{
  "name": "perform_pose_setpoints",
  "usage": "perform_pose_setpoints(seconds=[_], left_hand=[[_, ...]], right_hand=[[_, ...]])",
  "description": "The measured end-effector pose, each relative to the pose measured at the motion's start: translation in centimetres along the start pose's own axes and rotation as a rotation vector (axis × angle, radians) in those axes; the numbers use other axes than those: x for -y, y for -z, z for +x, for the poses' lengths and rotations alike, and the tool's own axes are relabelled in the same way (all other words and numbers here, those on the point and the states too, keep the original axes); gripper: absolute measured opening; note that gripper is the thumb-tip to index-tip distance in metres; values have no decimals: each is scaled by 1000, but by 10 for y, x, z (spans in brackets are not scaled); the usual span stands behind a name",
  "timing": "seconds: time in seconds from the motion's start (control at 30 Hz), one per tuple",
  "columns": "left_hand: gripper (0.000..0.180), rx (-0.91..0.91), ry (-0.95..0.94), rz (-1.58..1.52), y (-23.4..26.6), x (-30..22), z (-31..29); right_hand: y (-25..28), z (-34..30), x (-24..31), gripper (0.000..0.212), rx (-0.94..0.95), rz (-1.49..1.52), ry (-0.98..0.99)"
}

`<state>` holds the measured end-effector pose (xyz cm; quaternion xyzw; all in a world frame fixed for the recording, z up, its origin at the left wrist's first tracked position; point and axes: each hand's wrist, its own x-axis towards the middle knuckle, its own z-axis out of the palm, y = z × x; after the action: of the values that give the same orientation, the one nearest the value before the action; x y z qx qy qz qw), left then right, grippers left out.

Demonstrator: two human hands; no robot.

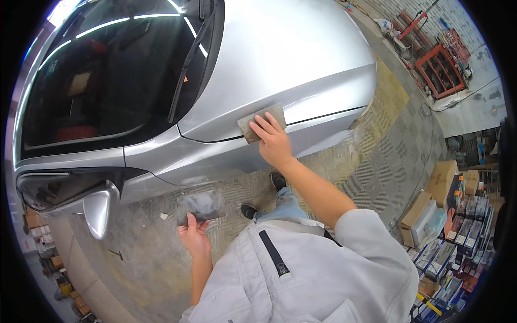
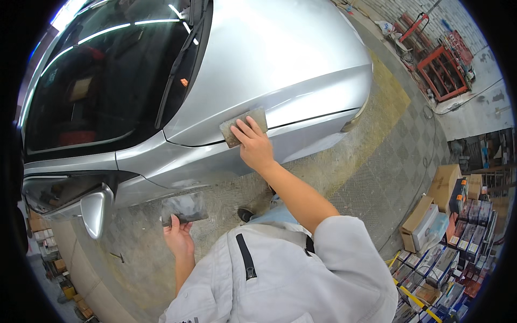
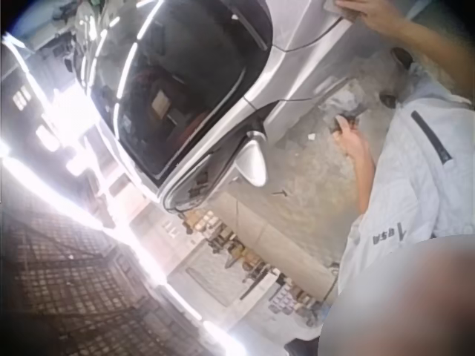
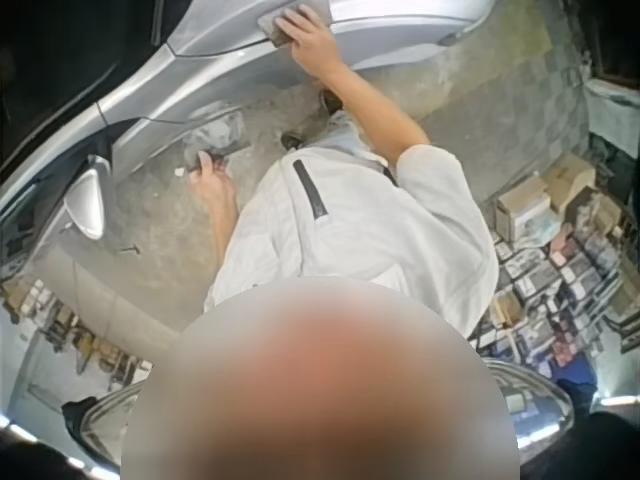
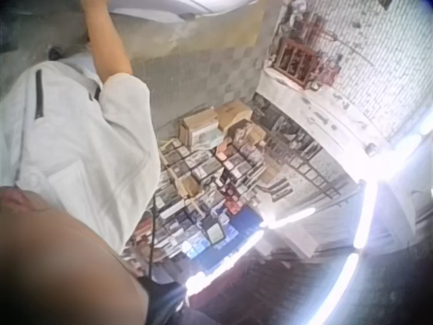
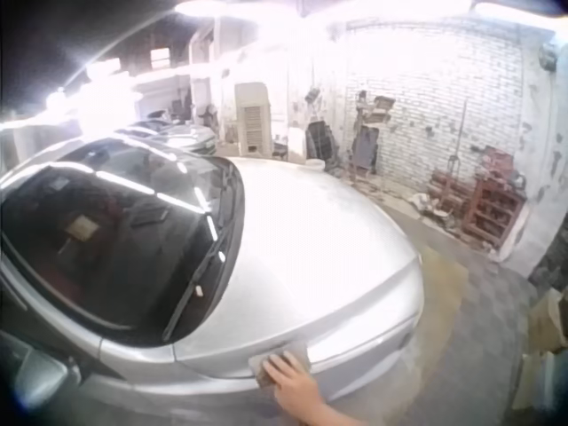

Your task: The person sands the exterior of a silver car using two sanding blocks. They work on the driver's side door, front fender, and hood, moving between panels and applying consistent pressure to smooth the surface.

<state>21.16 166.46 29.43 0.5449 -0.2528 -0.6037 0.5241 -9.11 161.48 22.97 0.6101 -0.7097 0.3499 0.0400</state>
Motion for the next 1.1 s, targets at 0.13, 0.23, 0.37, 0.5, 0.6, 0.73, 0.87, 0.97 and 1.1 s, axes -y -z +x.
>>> perform_pose_setpoints(seconds=[0.13, 0.23, 0.37, 0.5, 0.6, 0.73, 0.87, 0.97, 1.1], left_hand=[[12, 5, 20, 15, -3, 0, 2], [11, 16, 12, 5, -4, -1, 3], [12, 38, 4, -6, -3, -2, 0], [13, 50, 7, 0, -9, -1, 1], [14, 127, 19, -13, -20, 2, 6], [17, 248, 56, -24, -46, 5, 19], [17, 429, 43, -108, -84, 8, 29], [15, 569, 47, -131, -108, 6, 26], [13, 609, -26, -122, -126, -1, 19]], right_hand=[[-1, -3, 3, 47, -9, 20, 17], [9, -10, 3, 48, 16, 55, 6], [11, 0, -4, 45, -68, 40, 43], [4, 3, -7, 45, 0, 43, 35], [15, -9, -7, 45, 42, 31, 17], [60, -10, -13, 35, -112, 160, -122], [104, 6, -5, 17, 32, 1298, -704], [126, 10, 15, 17, 199, 1488, -818], [138, 11, 50, 23, 398, 1061, -324]])
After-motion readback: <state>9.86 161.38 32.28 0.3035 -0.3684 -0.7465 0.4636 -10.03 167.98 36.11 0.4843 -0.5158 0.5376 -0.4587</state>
